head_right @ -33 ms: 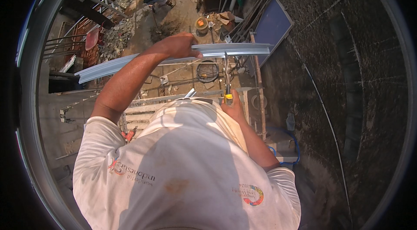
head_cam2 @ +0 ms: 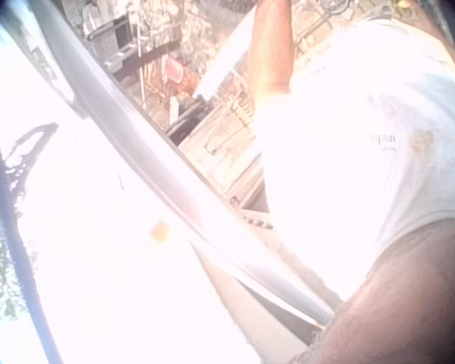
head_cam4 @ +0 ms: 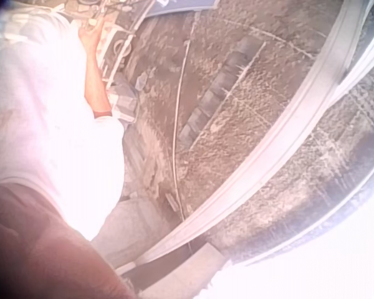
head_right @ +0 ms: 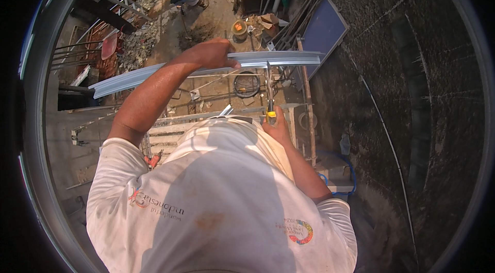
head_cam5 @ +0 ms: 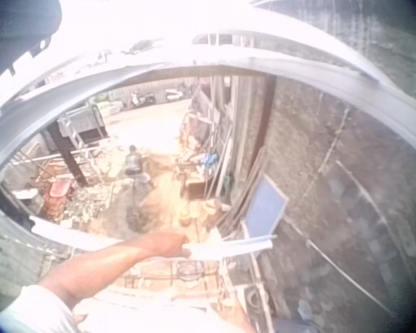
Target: The person measures and fits curved metal frame sections onto a roof structure using a tape measure and metal shears. They repeatedly measure spans, cut pieces to length, and place them into position on the curved frame.
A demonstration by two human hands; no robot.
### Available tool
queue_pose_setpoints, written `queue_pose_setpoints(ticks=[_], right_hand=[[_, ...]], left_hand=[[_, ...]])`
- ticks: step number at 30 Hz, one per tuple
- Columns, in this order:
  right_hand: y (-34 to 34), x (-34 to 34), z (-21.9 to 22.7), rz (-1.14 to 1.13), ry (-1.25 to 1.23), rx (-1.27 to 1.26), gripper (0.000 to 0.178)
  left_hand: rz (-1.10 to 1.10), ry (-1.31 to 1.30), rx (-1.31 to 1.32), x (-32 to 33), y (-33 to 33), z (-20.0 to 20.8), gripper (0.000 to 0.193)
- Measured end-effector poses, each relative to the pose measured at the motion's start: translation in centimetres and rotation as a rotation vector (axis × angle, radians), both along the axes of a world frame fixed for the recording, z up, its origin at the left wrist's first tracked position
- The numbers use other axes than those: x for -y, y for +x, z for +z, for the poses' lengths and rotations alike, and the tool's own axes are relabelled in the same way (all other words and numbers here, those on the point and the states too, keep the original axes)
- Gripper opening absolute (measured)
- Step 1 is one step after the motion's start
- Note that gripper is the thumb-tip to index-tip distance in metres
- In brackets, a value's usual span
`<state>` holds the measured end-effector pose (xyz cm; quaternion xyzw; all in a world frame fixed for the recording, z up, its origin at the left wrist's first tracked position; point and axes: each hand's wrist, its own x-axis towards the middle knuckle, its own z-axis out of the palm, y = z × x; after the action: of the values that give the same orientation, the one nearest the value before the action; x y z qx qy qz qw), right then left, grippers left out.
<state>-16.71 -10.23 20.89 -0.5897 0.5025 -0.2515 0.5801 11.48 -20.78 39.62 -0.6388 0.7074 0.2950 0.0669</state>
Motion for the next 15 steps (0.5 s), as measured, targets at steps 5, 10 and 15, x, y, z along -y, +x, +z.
queue_pose_setpoints(ticks=[5, 10, 15], right_hand=[[0.8, -0.5, 1.2, -0.050, -0.204, -0.075, 0.041], [0.9, -0.5, 0.8, -0.039, -0.169, -0.080, 0.041], [0.6, -0.7, -3.2, -0.043, 0.128, 0.128, 0.043]], left_hand=[[-0.020, 0.005, 0.016, 0.3, 0.2, -0.5, 0.055], [-0.025, -0.009, 0.015, 0.1, 0.4, -0.7, 0.054], [-0.038, 0.010, 0.016, 0.0, 0.4, -1.2, 0.056]])
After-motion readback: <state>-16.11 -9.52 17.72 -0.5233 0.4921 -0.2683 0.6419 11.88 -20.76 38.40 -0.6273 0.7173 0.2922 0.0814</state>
